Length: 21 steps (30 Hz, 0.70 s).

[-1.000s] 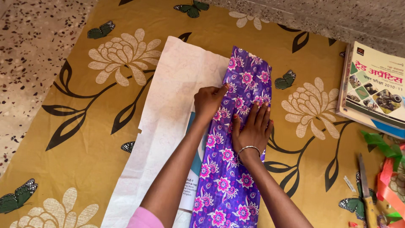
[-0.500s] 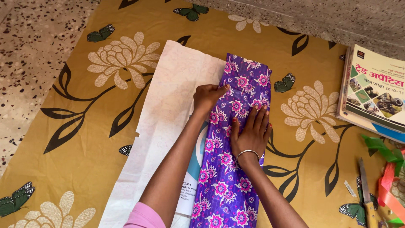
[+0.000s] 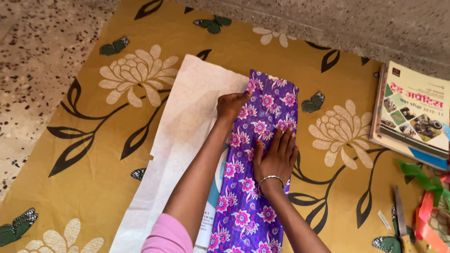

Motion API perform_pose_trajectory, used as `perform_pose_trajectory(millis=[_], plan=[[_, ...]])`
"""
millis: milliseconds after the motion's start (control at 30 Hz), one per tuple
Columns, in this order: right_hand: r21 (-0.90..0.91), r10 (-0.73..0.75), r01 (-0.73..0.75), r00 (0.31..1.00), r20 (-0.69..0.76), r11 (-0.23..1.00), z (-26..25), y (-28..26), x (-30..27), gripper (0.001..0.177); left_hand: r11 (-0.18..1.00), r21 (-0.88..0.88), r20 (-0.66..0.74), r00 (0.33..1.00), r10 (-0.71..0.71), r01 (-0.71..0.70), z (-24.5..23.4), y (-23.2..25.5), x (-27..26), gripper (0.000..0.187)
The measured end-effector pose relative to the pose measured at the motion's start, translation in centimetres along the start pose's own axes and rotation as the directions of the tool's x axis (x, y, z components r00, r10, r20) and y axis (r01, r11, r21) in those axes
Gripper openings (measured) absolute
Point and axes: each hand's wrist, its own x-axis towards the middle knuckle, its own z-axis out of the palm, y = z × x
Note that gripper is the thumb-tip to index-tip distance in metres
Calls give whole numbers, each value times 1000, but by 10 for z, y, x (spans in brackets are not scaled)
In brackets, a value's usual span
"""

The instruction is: The person wraps a book with purple floral wrapping paper, folding the sides over the cover and smoothing the edges to create a neat cover. The book remains on a patterned floor surface throughout the process.

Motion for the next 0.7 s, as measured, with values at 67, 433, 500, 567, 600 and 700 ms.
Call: perform_pose_trajectory(millis=[67,433,500,567,600,700], plan=[[-4,7,-7,1000,4,1000,0,-1,-1,79,990,-133,14,999,-36,37,3,-4,8,29],[0,10,-10,1000,1,1000,1,0,-1,77,956,-277,-59,994,87,-100,11,-20,33,30],[-6,6,-6,1000,0,1000,-1,0,-1,77,942,-321,-74,995,73,-94,14,-20,33,30],[-9,4,-4,1000,-2,1000,-1,-1,-1,77,959,-272,-62,996,68,-83,13,-18,31,28],[-10,2,-2,1000,-2,1000,-1,-1,0,77,965,-249,-57,996,65,-78,12,-16,30,27],[-14,0,0,1000,4,1000,-1,0,-1,78,973,-210,-60,994,90,-100,12,-5,32,27]])
